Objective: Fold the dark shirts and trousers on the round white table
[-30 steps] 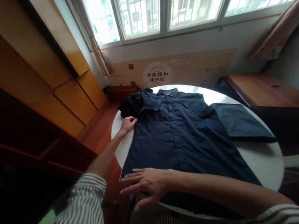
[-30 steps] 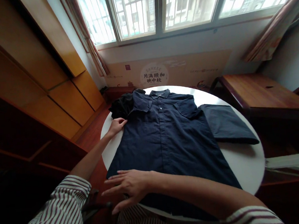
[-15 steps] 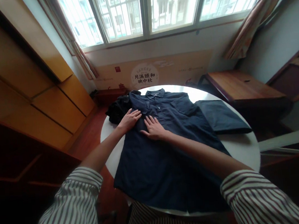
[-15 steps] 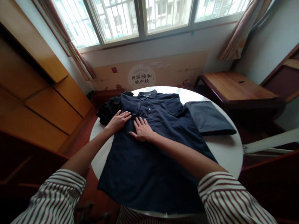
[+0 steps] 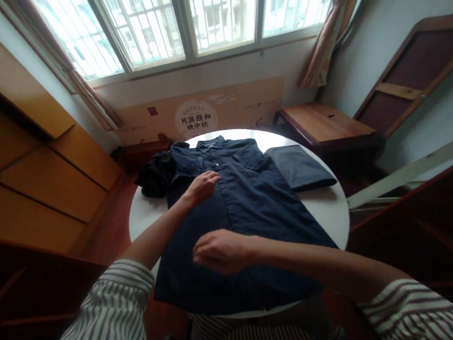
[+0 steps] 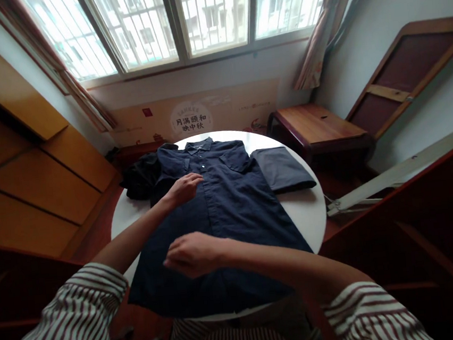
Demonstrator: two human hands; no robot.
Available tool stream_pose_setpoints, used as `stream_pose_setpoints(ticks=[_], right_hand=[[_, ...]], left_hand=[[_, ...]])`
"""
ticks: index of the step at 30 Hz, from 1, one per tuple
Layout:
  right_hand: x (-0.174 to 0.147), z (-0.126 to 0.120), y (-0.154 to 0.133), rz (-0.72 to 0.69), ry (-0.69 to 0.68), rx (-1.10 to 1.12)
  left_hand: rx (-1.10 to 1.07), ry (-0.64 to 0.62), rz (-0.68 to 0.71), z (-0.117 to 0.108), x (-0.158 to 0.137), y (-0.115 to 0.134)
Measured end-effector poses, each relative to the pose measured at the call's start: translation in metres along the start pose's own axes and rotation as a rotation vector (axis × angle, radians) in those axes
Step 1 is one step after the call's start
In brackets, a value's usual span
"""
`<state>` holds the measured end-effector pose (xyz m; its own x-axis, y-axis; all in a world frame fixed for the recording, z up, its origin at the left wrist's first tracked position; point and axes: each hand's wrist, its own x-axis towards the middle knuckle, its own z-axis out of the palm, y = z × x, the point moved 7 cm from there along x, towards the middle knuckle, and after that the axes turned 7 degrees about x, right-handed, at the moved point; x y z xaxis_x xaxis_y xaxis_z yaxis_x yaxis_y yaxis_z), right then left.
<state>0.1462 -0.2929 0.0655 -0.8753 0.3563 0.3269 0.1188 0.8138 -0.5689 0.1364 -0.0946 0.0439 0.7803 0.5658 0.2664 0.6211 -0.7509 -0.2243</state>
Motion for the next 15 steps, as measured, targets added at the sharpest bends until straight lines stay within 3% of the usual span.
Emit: stream_pose_setpoints(ticks=[3,6,10,15], right_hand=[[-0.017,-0.072,0.062,0.326,0.238,-0.192],[-0.036,-0.118,0.123,0.561,0.267,-0.319],[-0.045,-0.142,0.172,0.654,0.234,-0.401],[-0.038,-0.145,0.195,0.669,0.263,-0.425]], left_hand=[[-0.077,-0.045,0.052,0.015,0.029,0.011],[-0.11,-0.09,0.036,0.032,0.033,0.006],[-0.167,0.018,-0.047,0.039,0.019,-0.005],[-0.32,0.11,-0.101,0.041,0.013,-0.012]])
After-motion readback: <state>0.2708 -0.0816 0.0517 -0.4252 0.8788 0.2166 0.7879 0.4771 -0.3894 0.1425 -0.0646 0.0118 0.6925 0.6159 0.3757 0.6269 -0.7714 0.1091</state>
